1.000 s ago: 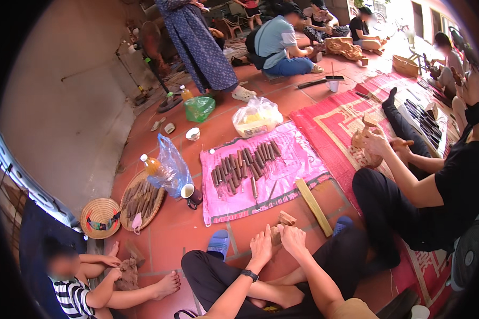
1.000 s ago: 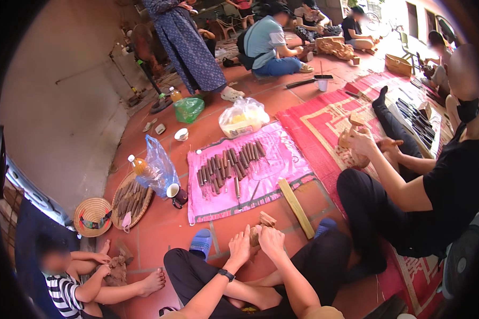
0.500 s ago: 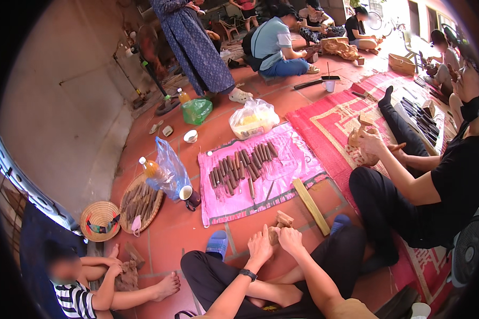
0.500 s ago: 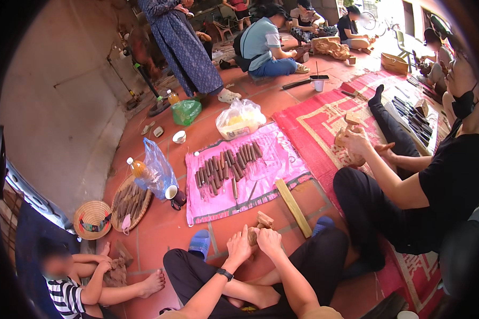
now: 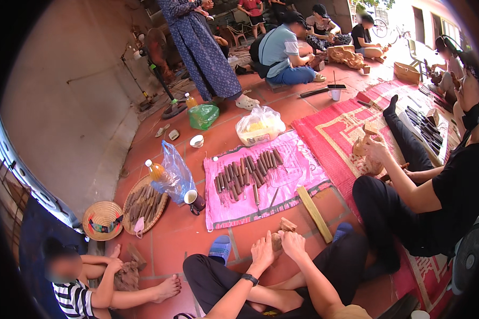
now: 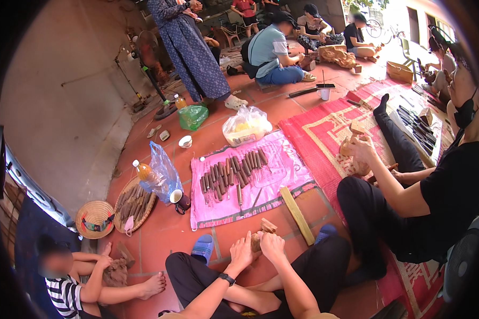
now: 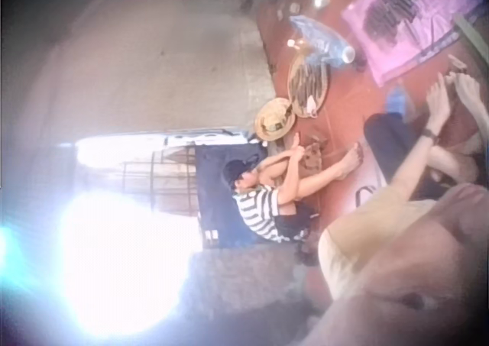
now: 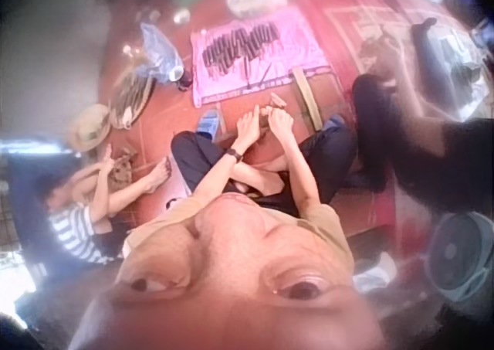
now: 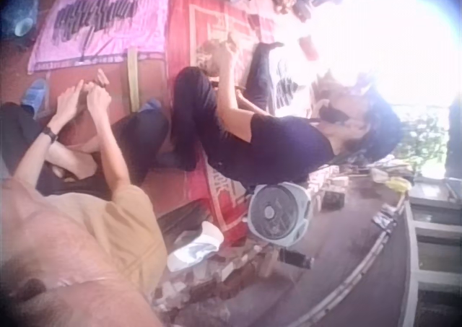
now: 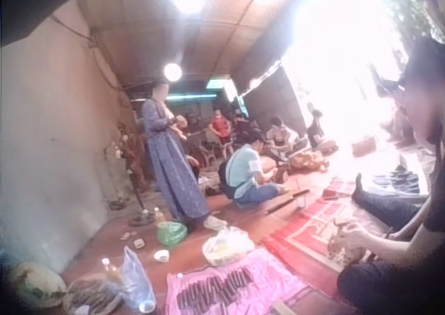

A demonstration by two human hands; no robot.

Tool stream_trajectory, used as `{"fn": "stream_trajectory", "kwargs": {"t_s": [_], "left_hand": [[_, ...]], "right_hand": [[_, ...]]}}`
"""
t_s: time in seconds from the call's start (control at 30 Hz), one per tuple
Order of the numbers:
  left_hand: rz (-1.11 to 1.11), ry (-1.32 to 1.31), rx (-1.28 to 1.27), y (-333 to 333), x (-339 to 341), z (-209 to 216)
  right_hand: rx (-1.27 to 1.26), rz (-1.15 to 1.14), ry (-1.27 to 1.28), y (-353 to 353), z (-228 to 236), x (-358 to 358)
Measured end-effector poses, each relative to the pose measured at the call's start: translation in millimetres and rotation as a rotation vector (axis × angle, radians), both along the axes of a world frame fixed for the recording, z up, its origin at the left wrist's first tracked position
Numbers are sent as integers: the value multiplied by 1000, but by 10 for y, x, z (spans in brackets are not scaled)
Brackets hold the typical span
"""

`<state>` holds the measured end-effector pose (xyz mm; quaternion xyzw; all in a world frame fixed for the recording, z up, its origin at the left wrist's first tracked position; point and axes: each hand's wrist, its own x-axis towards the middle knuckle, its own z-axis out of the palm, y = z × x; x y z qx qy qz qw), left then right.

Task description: The person sits on the floor and carves a small wooden block using a knife. They hold the wood in one hand and use the other to shape it, while other people in the background perform similar carving tasks.

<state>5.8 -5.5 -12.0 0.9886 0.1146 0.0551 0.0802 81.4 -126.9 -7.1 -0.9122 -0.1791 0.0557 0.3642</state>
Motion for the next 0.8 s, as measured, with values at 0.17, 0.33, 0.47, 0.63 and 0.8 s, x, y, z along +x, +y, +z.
{"fn": "stream_trajectory", "kwargs": {"t_s": [0.17,0.33,0.47,0.63,0.8], "left_hand": [[-6,-5,-19,-4,20,51],[13,7,9,-21,-16,-62],[-4,16,-29,-5,-1,52],[6,-7,17,3,7,-66],[-15,-22,-12,27,-24,-19]], "right_hand": [[-15,23,-29,-9,-14,-5],[-38,23,39,-29,-129,-39],[-46,29,48,-17,56,0],[-63,20,92,-16,-86,-3],[-28,37,70,-3,132,-22]]}}
